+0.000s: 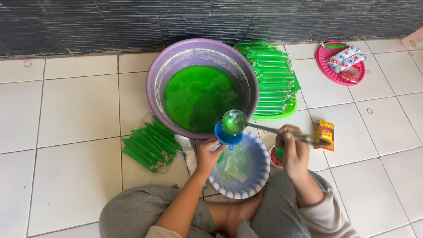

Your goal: Manually filling small plastic tubes with green liquid using a ladle and a funnel while sitting on the floor.

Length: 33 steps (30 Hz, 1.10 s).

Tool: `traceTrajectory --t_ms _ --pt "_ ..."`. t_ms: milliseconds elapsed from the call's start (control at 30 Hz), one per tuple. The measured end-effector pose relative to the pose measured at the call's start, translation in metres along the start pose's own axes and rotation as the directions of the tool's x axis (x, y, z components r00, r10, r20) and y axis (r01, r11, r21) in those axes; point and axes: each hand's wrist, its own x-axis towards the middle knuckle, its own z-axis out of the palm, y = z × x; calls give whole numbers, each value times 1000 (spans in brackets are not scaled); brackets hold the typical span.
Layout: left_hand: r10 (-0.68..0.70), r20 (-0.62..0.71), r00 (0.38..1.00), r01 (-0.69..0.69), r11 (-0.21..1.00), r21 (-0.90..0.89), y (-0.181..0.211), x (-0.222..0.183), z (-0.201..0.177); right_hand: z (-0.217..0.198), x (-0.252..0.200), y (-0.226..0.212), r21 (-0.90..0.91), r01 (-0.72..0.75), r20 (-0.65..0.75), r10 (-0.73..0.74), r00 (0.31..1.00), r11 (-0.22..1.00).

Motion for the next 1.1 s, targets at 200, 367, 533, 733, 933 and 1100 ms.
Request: traceTrajectory --t_ms 200,367,533,733,933,1100 --pt "-11 2 1000 11 1000 -5 3 2 -3 -10 -46 32 16 527 102 -526 845 850" --pt "-21 -1 1000 21 1000 -6 -4 0 -3 -2 -40 23 -4 622 38 -622 782 783" --pt "-30 -3 1000 30 999 -22 -5 -2 -3 34 -42 36 3 307 -249 -297 922 952" --pt "-53 -14 999 53 999 -1 -4 -3 -4 68 -34 40 589 -183 -360 458 813 787" --pt "-28 12 1000 28 999 -24 -2 -5 -4 89 -25 82 475 -445 -121 558 821 759" --pt "-5 19 1000 5 1000 -2 -2 -6 -4 91 -70 147 959 -274 173 906 387 -66"
